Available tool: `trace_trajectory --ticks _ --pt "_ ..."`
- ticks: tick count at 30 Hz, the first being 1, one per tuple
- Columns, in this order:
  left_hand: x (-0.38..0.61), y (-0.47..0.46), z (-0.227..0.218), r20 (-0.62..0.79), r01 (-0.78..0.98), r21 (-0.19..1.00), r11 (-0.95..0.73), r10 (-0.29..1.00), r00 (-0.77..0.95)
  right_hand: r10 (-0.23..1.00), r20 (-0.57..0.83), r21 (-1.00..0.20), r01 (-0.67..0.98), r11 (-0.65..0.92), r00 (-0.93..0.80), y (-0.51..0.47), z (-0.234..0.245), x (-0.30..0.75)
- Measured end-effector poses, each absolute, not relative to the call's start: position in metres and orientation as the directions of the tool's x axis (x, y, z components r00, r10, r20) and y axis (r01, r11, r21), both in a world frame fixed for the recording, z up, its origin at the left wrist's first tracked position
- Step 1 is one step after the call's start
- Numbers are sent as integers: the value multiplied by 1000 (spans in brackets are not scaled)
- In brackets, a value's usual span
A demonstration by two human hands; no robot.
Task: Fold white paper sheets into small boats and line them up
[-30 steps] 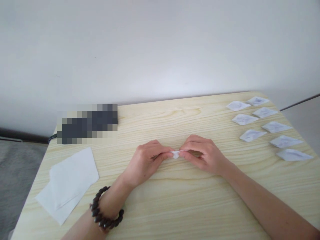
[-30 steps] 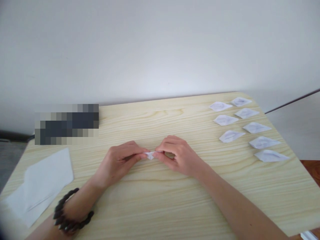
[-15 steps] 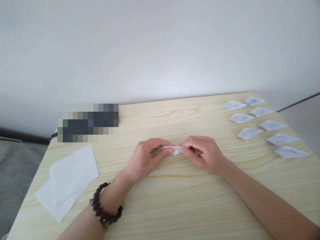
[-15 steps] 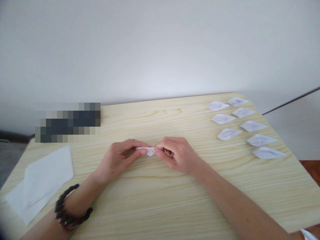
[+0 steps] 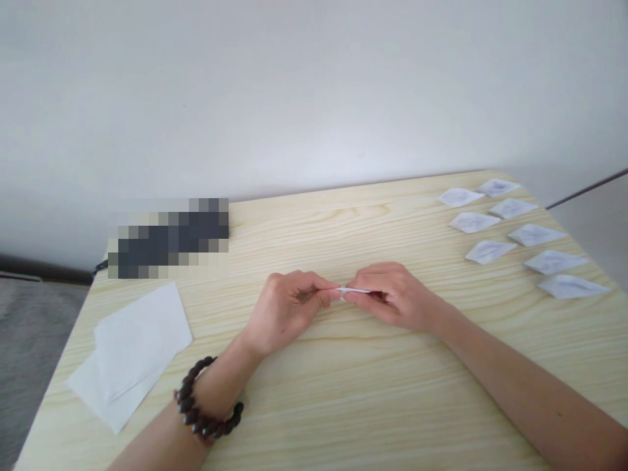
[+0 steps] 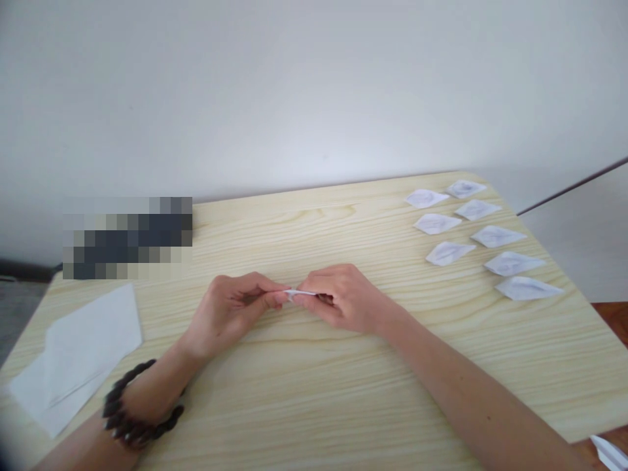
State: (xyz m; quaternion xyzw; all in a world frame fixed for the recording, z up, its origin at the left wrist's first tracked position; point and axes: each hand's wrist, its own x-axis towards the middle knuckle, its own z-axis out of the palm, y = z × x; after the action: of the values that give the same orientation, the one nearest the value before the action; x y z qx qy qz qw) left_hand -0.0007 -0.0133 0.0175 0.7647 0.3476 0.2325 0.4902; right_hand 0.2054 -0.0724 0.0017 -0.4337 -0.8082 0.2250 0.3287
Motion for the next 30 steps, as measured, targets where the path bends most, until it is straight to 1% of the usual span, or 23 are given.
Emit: trace_trajectory --ticks 3,7,11,14,17,19,21,24,27,28,30 --pt "1 -13 20 -45 300 931 -206 752 658 881 280 -665 585 465 -382 -74 4 207" --pt "0 -12 21 -51 289 932 -219 710 702 883 247 -681 577 451 -399 -76 6 208" --pt "-2 -11 19 -27 292 909 -299 655 755 876 256 -665 584 466 -408 -76 4 207" --pt "-1 -12 17 -6 322 880 -349 670 742 871 285 -657 581 481 -399 -76 4 206" --pt "1 -12 15 0 331 882 -337 701 713 855 352 -622 587 518 -382 -76 3 205" --pt "3 -13 14 1 316 906 -281 750 662 851 405 -583 623 522 -333 -76 3 205" --pt "5 -13 13 -15 270 947 -173 816 578 841 472 -527 680 510 -265 -77 3 204" --pt "8 -15 15 -83 206 978 -33 844 530 781 589 -372 789 489 -206 -75 4 202" --pt "11 -19 17 -109 220 975 -19 824 555 739 627 -200 865 461 -249 -74 6 196" --pt "12 -21 18 -106 228 973 -28 825 555 736 622 -170 870 463 -269 -74 7 194" --pt "13 -24 17 -103 245 969 -38 837 538 735 609 -159 862 482 -299 -74 7 192"
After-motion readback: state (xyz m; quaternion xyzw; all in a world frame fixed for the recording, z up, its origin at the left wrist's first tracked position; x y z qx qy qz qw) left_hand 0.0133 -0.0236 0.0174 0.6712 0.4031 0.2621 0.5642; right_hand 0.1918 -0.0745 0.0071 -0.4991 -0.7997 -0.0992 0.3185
